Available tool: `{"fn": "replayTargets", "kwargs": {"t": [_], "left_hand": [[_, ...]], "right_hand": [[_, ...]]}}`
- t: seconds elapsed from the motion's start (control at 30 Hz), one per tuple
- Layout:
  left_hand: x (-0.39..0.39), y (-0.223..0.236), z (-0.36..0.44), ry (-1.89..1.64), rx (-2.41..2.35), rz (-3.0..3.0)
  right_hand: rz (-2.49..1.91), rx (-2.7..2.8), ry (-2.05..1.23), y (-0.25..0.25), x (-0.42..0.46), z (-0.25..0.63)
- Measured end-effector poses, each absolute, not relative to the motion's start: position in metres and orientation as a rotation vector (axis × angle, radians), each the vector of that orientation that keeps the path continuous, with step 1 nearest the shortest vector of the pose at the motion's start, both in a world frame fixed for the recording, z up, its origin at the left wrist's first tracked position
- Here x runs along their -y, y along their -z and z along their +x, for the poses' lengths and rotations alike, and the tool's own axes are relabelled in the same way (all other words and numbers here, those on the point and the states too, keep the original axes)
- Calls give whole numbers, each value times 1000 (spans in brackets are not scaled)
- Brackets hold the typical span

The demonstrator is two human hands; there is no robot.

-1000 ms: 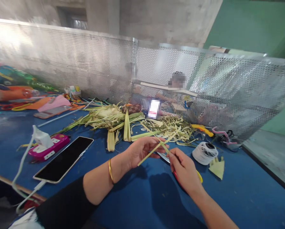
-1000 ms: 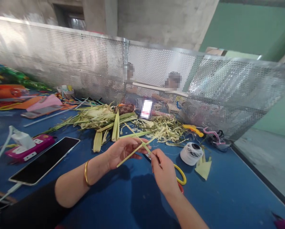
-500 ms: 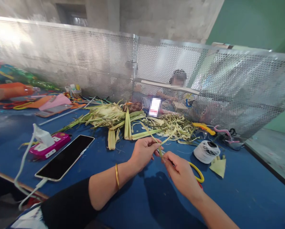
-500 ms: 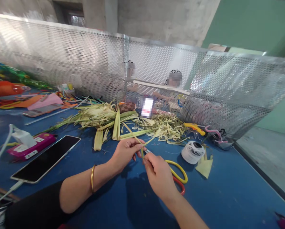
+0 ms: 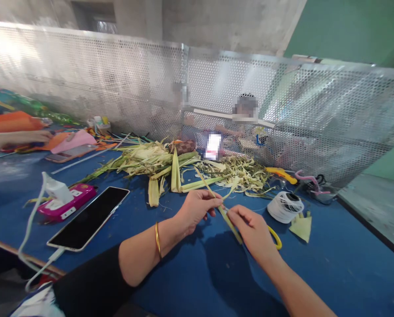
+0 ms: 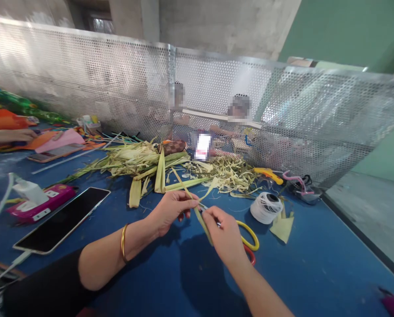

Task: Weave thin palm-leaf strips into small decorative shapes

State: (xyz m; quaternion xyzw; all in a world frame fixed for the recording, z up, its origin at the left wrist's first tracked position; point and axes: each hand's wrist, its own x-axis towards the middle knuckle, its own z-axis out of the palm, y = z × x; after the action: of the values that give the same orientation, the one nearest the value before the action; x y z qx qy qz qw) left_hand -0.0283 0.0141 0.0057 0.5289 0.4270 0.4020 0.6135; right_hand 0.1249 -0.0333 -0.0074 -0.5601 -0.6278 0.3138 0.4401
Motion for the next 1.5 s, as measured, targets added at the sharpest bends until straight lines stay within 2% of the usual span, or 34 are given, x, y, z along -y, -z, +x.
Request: {"fn": "replayTargets", "kwargs": {"t": [0.2,0.43,0.5,0.63,0.77,0.83,0.93,1.1,1.33,1.5], "left_hand": [[-6,-6,-26,-683,-937,1320],[-4,-4,-23,-684,-984,1370],[-3,-4,-23,-657,-1006,1413],[-1,-2,-22,-549,-1023,1572],[5,4,-20,-414,-961,1730],[8,6,-18,-378,-945,1783],[9,5,-17,-383,-967,1777],[2,-2,-18,-548,-1060,1515],[-3,-2,-18,-791,-1023,1151],[-2,0,-17,-766,-860,908]], "right_hand": [[-1285,1202,-993,9,27,127],[-1315,1115,-885,22,21,130],[-1381,1114,-719,20,17,139],[-1465,1352,-152,6,19,151],[-1366,1673,-348,-3,29,138],[-1318,1693,-472,-4,32,129],[-1258,1640,-480,-4,36,124],[-1305,1594,-201,-3,43,127],[-1204,1860,419,5,50,119],[-1168,1902,599,8,48,116]]}}
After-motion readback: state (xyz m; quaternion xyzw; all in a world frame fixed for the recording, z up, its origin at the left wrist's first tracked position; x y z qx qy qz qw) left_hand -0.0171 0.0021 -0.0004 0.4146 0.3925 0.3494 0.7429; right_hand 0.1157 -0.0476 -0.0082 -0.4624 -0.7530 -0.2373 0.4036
